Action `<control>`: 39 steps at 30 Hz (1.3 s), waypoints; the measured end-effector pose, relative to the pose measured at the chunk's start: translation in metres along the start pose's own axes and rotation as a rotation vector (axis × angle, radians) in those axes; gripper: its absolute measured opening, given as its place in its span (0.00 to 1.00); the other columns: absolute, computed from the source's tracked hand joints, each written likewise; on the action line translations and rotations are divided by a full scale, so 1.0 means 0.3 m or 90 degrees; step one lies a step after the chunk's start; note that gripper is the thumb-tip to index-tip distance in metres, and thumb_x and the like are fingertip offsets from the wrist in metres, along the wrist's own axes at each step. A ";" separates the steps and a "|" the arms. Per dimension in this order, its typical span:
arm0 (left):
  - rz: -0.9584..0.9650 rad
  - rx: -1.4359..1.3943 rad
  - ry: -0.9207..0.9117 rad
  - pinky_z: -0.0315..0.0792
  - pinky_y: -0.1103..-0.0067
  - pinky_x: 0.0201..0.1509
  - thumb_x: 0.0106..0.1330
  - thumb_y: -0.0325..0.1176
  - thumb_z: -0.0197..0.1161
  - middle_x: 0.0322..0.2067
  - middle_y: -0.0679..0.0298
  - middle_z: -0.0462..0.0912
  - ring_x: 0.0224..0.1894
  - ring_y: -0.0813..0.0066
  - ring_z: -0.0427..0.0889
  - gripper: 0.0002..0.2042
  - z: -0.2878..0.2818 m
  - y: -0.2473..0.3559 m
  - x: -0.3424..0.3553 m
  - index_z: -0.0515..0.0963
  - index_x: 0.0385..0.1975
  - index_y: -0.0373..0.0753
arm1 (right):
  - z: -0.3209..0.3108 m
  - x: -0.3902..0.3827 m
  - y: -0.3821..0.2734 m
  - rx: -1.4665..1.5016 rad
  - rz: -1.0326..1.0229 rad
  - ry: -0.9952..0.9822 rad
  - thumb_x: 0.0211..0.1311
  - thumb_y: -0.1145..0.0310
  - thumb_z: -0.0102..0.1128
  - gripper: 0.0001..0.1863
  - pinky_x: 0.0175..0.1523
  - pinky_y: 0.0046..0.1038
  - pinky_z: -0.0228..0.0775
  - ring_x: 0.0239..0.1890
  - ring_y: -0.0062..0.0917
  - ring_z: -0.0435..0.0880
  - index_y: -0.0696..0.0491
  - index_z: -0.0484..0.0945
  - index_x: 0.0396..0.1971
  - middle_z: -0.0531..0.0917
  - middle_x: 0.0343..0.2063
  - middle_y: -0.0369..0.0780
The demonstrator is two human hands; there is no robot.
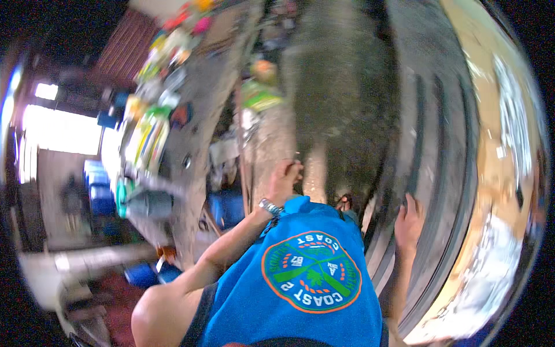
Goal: Wiping and applying finish to black leather strips in a workshop.
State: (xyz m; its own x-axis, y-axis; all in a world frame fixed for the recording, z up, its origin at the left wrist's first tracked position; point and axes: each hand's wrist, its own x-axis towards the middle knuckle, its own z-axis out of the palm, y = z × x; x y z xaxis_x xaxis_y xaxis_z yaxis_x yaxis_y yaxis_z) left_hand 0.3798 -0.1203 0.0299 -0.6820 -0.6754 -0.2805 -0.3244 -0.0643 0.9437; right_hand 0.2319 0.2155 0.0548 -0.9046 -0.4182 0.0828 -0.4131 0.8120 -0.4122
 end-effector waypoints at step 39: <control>-0.051 -0.329 0.609 0.68 0.84 0.30 0.70 0.29 0.51 0.35 0.65 0.77 0.26 0.83 0.73 0.06 -1.133 -0.294 -0.422 0.70 0.43 0.39 | 1.036 0.041 -2.068 0.074 -0.913 -0.245 0.44 0.56 0.66 0.18 0.49 0.40 0.58 0.52 0.33 0.67 0.48 0.80 0.35 0.72 0.47 0.40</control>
State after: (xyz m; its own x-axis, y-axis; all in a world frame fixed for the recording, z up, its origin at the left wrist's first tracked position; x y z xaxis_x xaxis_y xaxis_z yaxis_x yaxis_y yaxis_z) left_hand 0.7175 -0.2787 0.0417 0.1940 -0.9328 -0.3036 0.1226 -0.2840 0.9509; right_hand 0.5098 -0.4200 0.0294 0.3451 -0.9076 0.2390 -0.8783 -0.4020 -0.2587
